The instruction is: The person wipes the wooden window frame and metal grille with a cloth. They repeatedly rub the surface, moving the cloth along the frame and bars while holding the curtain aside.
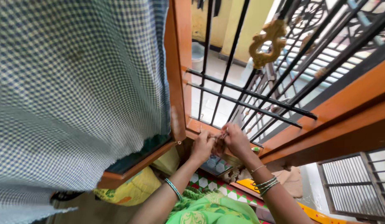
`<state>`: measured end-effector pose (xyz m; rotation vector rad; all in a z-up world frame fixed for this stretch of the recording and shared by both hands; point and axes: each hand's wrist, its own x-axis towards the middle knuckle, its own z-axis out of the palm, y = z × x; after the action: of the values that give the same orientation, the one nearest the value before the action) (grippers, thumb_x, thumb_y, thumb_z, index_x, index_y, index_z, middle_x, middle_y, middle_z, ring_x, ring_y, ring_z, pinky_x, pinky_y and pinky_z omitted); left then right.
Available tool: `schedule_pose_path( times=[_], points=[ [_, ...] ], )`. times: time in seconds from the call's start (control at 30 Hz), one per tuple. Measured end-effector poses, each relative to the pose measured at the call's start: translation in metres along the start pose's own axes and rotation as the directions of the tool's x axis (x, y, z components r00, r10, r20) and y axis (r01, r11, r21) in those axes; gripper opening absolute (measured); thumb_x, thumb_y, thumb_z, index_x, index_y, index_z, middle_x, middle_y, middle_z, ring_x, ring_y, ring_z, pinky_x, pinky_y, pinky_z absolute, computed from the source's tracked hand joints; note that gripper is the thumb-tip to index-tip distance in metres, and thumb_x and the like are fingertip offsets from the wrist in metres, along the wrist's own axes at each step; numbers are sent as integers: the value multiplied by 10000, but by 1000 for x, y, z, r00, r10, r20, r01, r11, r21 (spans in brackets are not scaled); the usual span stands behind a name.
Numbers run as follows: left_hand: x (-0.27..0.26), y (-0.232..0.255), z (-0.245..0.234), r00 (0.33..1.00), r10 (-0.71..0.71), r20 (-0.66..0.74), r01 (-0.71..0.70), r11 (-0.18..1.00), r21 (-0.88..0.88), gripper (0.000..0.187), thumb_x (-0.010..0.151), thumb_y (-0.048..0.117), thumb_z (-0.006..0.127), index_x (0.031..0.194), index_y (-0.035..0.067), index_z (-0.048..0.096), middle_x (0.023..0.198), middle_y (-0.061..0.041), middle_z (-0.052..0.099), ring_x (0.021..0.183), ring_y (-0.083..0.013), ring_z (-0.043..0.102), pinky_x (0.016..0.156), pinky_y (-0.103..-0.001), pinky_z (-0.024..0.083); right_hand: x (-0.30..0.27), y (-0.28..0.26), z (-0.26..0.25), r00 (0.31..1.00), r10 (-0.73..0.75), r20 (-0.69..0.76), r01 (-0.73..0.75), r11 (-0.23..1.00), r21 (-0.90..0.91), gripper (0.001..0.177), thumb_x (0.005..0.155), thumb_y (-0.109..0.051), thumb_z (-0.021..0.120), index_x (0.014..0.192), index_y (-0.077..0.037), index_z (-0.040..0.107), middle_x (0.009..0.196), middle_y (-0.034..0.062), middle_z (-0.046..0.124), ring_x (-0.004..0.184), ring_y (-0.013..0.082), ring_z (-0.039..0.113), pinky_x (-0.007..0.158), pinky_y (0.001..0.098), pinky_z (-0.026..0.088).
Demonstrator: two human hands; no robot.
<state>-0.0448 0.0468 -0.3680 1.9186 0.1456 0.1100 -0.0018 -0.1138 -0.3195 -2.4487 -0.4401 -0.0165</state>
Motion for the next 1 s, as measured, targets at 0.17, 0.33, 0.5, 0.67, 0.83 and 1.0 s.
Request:
schedule_pose_path(
  times=[0.17, 0.33, 0.5, 0.67, 0.83, 1.0],
  points=[
    [-10, 83, -54, 924, 230, -305, -337, 866, -369, 243, 1041, 160, 540, 1214, 15, 632, 1133, -111, 703, 1081, -209, 679, 954, -381, 544, 39, -106, -77, 924, -233, -302, 326, 894, 309, 125, 957, -94, 633, 1077, -80, 666, 955, 118, 586, 831, 287, 651, 721, 409, 557],
    [-12, 200, -114, 735, 558, -385, -671, 684, -287, 515, 1130, 257, 487, 1569, 22, 354, 1622, -187, 391, 1554, -299, 393, 1317, -447, 322, 112, -195, -146, 508, -532, -677, 788, 605, 115, 301, 1065, 25, 586, 1320, -111, 668, 1288, 134, 560, 1196, 257, 650, 989, 328, 562],
    [-7, 241, -132, 698, 617, -364, -713, 648, -268, 761, 1118, 507, 395, 1668, 37, 162, 1749, -193, 187, 1655, -316, 208, 1371, -451, 190, 179, -238, -103, 370, -695, -616, 768, 602, -217, 601, 1054, 35, 593, 1607, -93, 396, 1697, 205, 192, 1545, 434, 223, 1308, 486, 315],
    [-18, 213, -126, 729, 574, -372, -563, 813, 151, 656, 1126, 462, 321, 1580, -9, 362, 1621, -209, 400, 1549, -338, 369, 1297, -454, 266, 136, -182, -46, 531, -621, -577, 737, 674, -48, 557, 994, 50, 628, 1516, -94, 495, 1677, 224, 265, 1566, 424, 318, 1252, 475, 412],
    [-7, 210, -128, 741, 574, -350, -545, 817, 187, 606, 1116, 431, 360, 1520, -13, 445, 1529, -196, 484, 1458, -340, 468, 1241, -446, 353, 125, -180, -44, 696, -434, -572, 647, 725, 237, 416, 925, 29, 670, 1327, -49, 596, 1353, 205, 563, 1212, 336, 600, 951, 377, 561],
    [-12, 251, -149, 611, 740, -280, -668, 672, 319, 586, 1157, 410, 352, 1555, -16, 414, 1609, -218, 419, 1528, -366, 406, 1290, -476, 299, 149, -209, -110, 537, -424, -729, 730, 667, 149, 254, 876, 99, 597, 1103, -4, 640, 1003, 123, 624, 843, 243, 609, 695, 346, 509]
  ],
)
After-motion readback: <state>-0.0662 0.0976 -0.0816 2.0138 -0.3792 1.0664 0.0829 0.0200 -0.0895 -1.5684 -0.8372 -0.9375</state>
